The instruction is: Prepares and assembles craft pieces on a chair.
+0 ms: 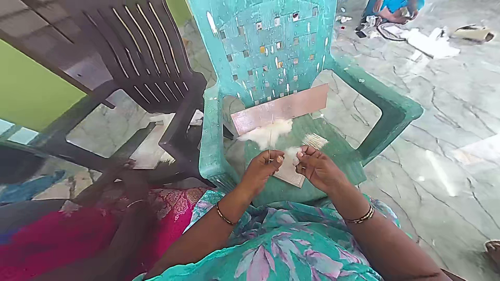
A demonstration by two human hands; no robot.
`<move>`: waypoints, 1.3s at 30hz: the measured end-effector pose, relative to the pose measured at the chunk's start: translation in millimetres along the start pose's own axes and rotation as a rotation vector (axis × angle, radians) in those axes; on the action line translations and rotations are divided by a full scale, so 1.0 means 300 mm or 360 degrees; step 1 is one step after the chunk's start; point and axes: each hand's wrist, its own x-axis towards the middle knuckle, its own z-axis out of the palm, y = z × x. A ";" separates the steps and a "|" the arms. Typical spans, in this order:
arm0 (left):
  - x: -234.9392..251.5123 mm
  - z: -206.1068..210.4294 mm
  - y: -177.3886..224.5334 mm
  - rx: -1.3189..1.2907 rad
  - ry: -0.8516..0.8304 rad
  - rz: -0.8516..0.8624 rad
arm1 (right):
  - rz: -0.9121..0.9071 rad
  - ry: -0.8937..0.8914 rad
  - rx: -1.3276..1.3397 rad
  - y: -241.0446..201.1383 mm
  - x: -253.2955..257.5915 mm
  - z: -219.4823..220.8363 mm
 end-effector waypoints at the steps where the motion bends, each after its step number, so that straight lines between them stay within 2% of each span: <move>1: 0.001 0.015 0.011 -0.0009 -0.0048 -0.0008 | -0.0002 -0.0002 -0.0017 0.003 -0.003 -0.002; 4: 0.002 0.049 0.025 0.0098 -0.0075 -0.0064 | -0.0065 0.0011 -0.0058 0.002 -0.010 -0.017; 9: 0.012 0.060 0.037 0.0264 0.0057 -0.0089 | -0.0310 0.0122 -0.0031 -0.016 -0.007 -0.054; 13: 0.034 0.057 0.051 0.0412 0.0210 -0.0124 | -0.0391 -0.0089 0.0114 -0.023 -0.003 -0.091; 17: 0.045 0.071 0.068 0.0489 0.0166 -0.0145 | -0.0430 -0.0267 -0.0015 -0.022 -0.006 -0.103; 25: 0.031 0.116 0.081 0.0321 -0.0027 -0.0283 | -0.0497 0.0017 -0.0585 -0.029 -0.017 -0.090; 28: 0.027 0.118 0.076 0.0354 -0.0093 -0.0225 | -0.0514 0.0041 -0.0638 -0.025 -0.013 -0.087; 33: 0.024 0.117 0.075 0.0394 -0.0058 -0.0219 | -0.0599 0.0115 -0.0658 -0.018 -0.004 -0.095; 35: 0.022 0.114 0.077 0.0384 -0.0042 -0.0221 | -0.0588 0.0128 -0.0649 -0.023 -0.007 -0.096; 39: 0.024 0.109 0.079 0.0401 -0.0022 -0.0213 | -0.0352 0.0021 -0.0648 -0.029 -0.003 -0.092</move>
